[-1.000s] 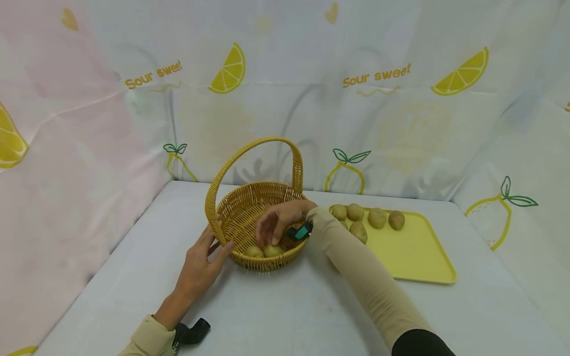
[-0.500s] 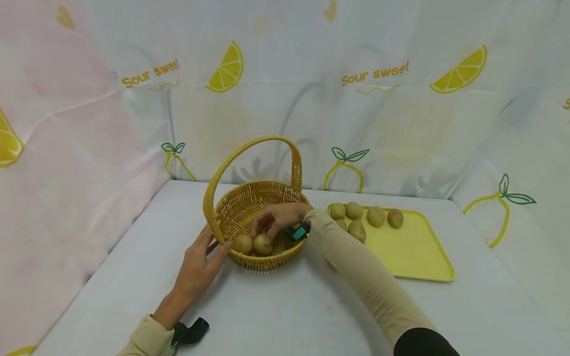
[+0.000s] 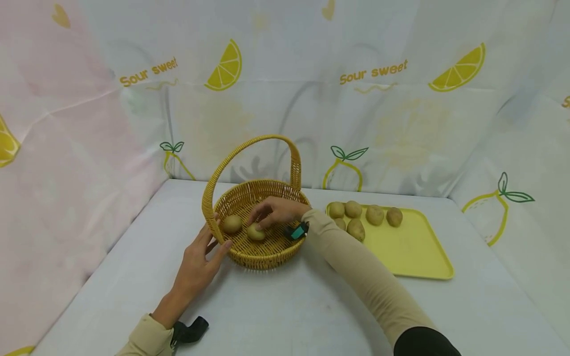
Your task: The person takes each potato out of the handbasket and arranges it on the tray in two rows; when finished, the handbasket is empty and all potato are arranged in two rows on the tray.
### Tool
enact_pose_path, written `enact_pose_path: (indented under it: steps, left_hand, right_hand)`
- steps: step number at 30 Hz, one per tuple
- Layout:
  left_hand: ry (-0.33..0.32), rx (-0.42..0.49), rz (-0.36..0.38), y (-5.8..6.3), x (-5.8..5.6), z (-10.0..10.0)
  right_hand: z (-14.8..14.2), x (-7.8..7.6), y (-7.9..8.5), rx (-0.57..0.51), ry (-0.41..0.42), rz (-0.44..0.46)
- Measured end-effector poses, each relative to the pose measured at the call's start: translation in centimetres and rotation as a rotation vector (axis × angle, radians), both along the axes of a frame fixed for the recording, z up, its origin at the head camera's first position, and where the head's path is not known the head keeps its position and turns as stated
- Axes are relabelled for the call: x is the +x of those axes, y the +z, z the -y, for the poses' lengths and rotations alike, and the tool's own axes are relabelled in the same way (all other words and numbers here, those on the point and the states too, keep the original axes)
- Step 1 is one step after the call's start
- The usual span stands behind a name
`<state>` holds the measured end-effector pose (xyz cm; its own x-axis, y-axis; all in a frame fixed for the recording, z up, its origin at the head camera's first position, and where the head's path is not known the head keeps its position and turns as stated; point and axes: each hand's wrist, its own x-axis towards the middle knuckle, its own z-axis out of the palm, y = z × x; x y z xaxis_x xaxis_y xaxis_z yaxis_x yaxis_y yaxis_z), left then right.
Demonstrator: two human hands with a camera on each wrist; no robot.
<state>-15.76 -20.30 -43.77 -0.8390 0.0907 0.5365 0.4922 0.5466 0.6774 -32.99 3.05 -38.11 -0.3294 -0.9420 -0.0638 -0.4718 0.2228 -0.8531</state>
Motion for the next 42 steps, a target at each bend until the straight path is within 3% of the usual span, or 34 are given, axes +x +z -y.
enact_pose_path:
  steps: [12,15,21,26,33,42]
  left_hand:
    - [-0.001,-0.005,0.004,-0.03,0.07,0.04]
    - [0.001,-0.010,0.006,-0.02,0.10,0.06]
    - [0.008,-0.012,-0.006,0.06,0.06,0.11]
    - [0.003,-0.010,-0.003,0.03,-0.06,0.10]
    - [-0.003,-0.004,0.010,0.07,-0.03,0.08]
    - [0.004,-0.012,0.007,0.23,-0.02,0.11]
  right_hand:
    - [0.20,-0.56,-0.56,0.061,0.202,-0.004]
    - [0.24,-0.32,-0.31,0.074,0.207,-0.012]
    - [0.43,0.05,-0.07,0.094,0.086,-0.039]
    - [0.15,0.06,-0.02,0.016,-0.040,-0.086]
    - [-0.22,-0.23,-0.11,-0.102,-0.080,-0.087]
    - [-0.24,-0.21,0.08,-0.077,-0.176,-0.037]
